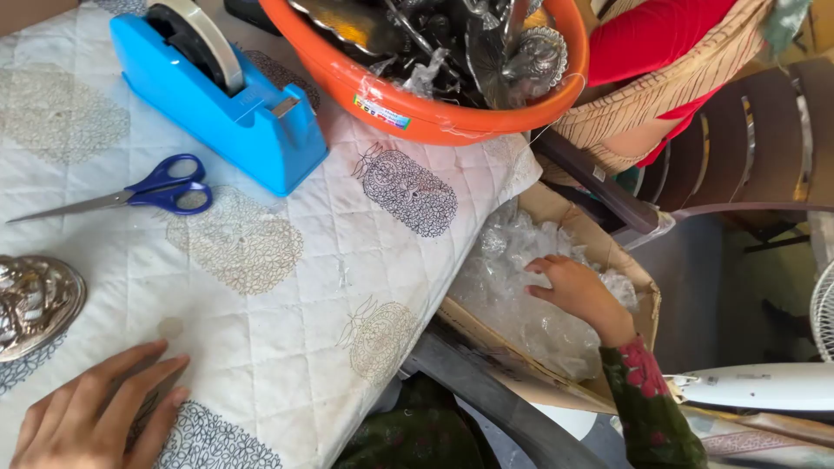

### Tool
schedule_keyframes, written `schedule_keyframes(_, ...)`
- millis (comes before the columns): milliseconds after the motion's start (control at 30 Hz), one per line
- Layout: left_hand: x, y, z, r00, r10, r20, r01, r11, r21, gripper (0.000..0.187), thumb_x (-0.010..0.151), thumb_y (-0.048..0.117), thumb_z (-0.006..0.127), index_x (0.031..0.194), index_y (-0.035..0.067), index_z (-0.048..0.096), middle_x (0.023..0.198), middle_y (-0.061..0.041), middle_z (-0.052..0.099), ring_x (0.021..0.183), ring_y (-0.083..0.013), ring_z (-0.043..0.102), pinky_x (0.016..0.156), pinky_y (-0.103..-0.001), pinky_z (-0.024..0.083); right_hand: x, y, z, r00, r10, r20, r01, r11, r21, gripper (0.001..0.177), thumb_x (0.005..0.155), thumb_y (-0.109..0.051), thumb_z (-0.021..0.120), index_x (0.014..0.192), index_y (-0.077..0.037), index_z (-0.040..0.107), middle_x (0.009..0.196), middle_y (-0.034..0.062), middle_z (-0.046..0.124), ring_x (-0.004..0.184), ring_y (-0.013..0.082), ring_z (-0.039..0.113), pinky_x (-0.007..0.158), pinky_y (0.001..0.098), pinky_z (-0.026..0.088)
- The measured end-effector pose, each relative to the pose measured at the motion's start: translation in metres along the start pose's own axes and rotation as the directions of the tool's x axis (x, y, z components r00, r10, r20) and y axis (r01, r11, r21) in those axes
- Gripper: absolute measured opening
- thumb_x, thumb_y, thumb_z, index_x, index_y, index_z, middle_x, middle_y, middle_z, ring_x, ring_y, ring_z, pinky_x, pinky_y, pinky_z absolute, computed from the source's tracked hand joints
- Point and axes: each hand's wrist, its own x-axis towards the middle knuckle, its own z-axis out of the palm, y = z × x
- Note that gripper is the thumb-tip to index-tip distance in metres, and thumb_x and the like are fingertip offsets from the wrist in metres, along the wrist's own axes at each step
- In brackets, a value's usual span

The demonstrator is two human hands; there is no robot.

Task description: Wrap small metal figurines in bubble wrap and secure them with tape for packaging.

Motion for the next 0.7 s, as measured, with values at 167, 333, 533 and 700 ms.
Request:
schedule_keyframes(167,-0.005,-0.013,0.017,0.997,0.0,0.074,-0.006,0.997,0.079,0.036,0.075,0.046,0.074,0.109,0.034,0.078,0.124,0.01,0.07,0.111,-0.0106,0.07,0.11,-0.035,0.052,0.024,0.003,0.042,0.974,-0.206,0.093,0.188,0.966,0.179,0.07,0.073,-0.038,0.088,0.128,-0.006,0.06,0.132,0.0181,0.057,0.122,0.0369,0.056,0.101,0.0437,0.046)
schedule_keyframes(333,-0.003,-0.006,0.008,0.995,-0.019,0.099,0.009,0.995,0.098,0.034,0.078,0.045,0.073,0.109,0.033,0.078,0.125,0.01,0.07,0.115,-0.0098,0.069,0.113,-0.034,0.051,0.031,0.009,0.078,0.919,-0.315,0.24,0.269,0.941,0.205,0.106,0.064,-0.035,0.1,0.146,0.004,0.044,0.152,0.0257,0.039,0.134,0.044,0.043,0.106,0.047,0.037)
schedule_keyframes(533,0.0,0.0,-0.01,0.998,0.042,0.048,-0.045,0.997,0.066,0.035,0.081,0.04,0.071,0.113,0.03,0.077,0.126,0.008,0.069,0.113,-0.0129,0.069,0.107,-0.034,0.053,0.009,0.026,0.019,0.984,-0.172,0.043,0.161,0.968,0.194,0.048,0.082,-0.022,0.078,0.126,-0.008,0.065,0.117,0.0104,0.075,0.097,0.0274,0.076,0.09,0.0381,0.057)
schedule_keyframes(700,0.002,0.004,-0.015,0.997,0.073,0.014,-0.073,0.997,0.037,0.035,0.083,0.036,0.071,0.117,0.028,0.075,0.127,0.006,0.069,0.11,-0.0138,0.069,0.104,-0.035,0.052,-0.031,-0.006,-0.056,0.915,-0.199,-0.352,0.235,0.97,0.064,0.036,0.09,-0.03,0.075,0.118,-0.009,0.068,0.114,0.0128,0.074,0.102,0.0306,0.07,0.087,0.0394,0.055)
